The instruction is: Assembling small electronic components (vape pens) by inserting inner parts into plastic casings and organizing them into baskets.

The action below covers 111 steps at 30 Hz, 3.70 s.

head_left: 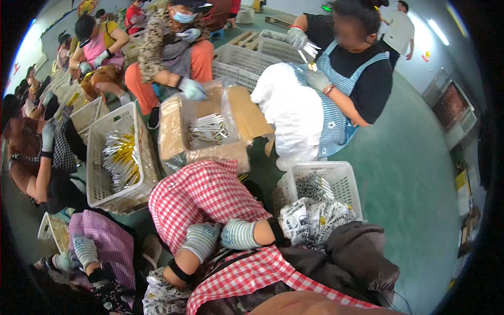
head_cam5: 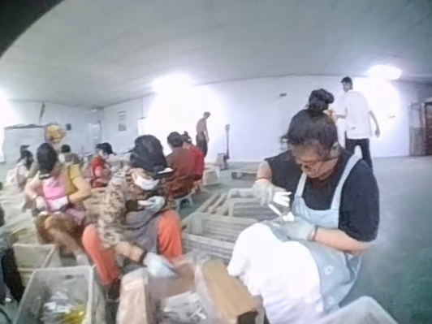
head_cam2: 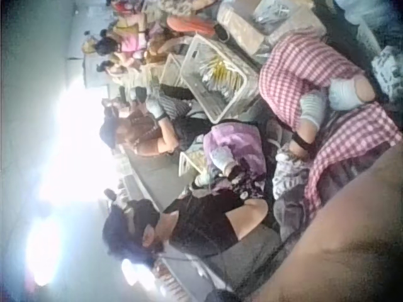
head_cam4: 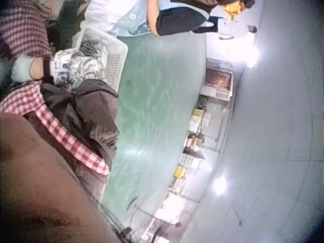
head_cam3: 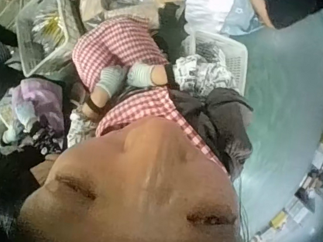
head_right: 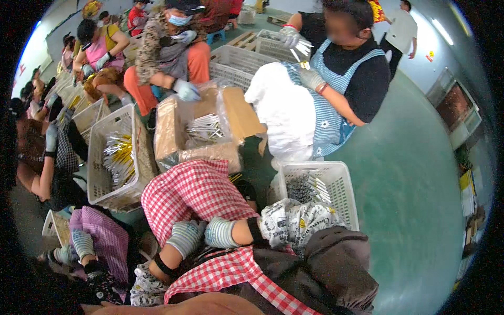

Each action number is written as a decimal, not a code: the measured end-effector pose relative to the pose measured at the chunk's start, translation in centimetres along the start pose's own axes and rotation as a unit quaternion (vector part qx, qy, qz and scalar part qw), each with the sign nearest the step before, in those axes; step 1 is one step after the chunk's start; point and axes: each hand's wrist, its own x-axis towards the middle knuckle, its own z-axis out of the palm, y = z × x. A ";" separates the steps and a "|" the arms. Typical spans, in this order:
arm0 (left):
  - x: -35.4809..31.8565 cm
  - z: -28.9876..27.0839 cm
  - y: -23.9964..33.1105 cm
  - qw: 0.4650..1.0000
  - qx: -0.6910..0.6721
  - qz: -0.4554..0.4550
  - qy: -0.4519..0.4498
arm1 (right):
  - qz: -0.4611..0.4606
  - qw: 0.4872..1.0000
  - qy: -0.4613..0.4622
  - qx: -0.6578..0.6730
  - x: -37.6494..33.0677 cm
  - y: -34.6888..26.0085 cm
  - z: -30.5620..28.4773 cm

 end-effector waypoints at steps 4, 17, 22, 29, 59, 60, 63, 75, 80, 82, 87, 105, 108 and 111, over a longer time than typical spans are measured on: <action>-0.6 0.8 -1.0 0.999 -0.027 0.005 0.033 | 0.008 0.995 0.100 0.012 -0.2 0.1 1.3; -2.7 2.7 -6.1 0.929 -0.182 -0.025 0.322 | 0.139 0.867 0.382 0.290 -9.3 5.4 -2.5; -2.9 2.0 -5.3 0.876 -0.307 0.080 0.364 | 0.151 0.806 0.378 0.430 -9.7 4.2 -1.2; -3.7 2.1 -3.7 0.630 -0.700 0.122 0.313 | 0.020 0.604 0.491 0.628 -9.1 3.6 -1.9; -5.2 1.3 -5.4 0.498 -0.796 0.184 0.290 | 0.098 0.920 0.377 0.029 -7.8 2.6 -2.8; -5.1 1.9 -6.2 0.495 -0.785 0.280 0.246 | 0.098 0.927 0.362 0.016 -7.8 2.4 -2.9; -8.1 2.2 -6.2 0.594 -0.768 0.166 0.174 | 0.082 0.936 0.341 -0.010 -7.7 1.5 -2.4; -7.2 3.3 -5.2 0.873 -0.138 0.166 0.438 | 0.074 0.940 0.290 0.163 -6.4 1.3 -1.1; -6.1 3.5 -3.8 0.896 -0.133 0.150 0.397 | 0.094 0.926 0.243 0.274 -6.5 2.1 0.7; -5.2 4.2 -3.2 0.883 -0.155 0.166 0.411 | 0.095 0.942 0.253 0.199 -7.2 1.7 1.0; -3.3 7.3 -1.2 0.841 -0.374 0.193 0.340 | 0.039 0.957 0.287 -0.018 -8.1 1.7 1.5; -2.7 3.1 2.4 0.875 -0.176 0.188 0.410 | 0.071 0.928 0.311 0.191 -9.3 1.0 4.8; -0.2 2.6 1.9 0.891 -0.202 0.188 0.360 | 0.200 0.919 0.257 0.221 -12.8 2.5 7.2; -1.0 4.1 1.4 0.965 -0.076 0.083 0.235 | 0.357 0.864 0.310 0.173 -19.6 2.1 11.9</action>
